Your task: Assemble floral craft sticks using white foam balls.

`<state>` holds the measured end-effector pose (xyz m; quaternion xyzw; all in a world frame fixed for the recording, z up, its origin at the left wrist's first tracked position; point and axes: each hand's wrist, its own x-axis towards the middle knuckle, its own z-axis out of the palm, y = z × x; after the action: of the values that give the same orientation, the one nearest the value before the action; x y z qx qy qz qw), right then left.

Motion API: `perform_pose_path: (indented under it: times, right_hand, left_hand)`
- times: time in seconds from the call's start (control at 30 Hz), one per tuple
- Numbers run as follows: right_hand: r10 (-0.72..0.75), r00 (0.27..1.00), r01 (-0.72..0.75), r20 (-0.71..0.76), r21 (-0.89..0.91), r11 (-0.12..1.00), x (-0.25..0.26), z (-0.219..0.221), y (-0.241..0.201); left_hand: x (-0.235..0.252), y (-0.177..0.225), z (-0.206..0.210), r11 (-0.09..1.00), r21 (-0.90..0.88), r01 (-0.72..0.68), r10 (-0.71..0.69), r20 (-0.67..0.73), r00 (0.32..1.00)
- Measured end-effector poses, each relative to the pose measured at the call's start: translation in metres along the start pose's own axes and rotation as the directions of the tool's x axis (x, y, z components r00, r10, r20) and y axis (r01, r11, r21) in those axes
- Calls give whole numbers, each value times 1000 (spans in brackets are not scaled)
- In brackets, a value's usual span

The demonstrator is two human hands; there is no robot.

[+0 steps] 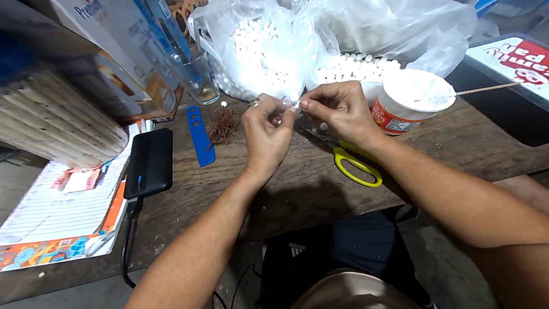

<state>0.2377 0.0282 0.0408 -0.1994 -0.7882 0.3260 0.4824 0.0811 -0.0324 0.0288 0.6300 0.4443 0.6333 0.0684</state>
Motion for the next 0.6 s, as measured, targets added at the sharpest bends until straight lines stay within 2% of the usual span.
perform_pose_path:
  times: [0.1,0.17,0.23,0.3,0.37,0.47,0.6]
  right_hand:
    - [43,999,-42,-14,62,997,3,-1,-3]
    - [139,990,-132,-32,171,976,8,-7,-6]
    - [265,964,-249,-27,257,934,11,-10,-7]
    - [355,935,-344,4,257,903,9,-5,-7]
    - [388,918,-396,80,241,886,4,5,-11]
    - [345,927,-375,149,306,875,-1,18,-11]
    - [260,964,-260,45,336,905,-2,21,-7]
  left_hand:
    - [2,3,-2,999,-27,34,-34,-2,999]
    - [6,7,-4,983,-113,142,-143,0,990]
    - [10,10,-6,912,-275,303,-315,3,949]
    - [14,14,-8,798,-411,440,-462,49,885]
    - [12,18,-8,706,-484,517,-528,126,840]
    - [4,21,-10,635,-498,590,-539,261,801]
    - [3,21,-10,594,-514,618,-546,306,780]
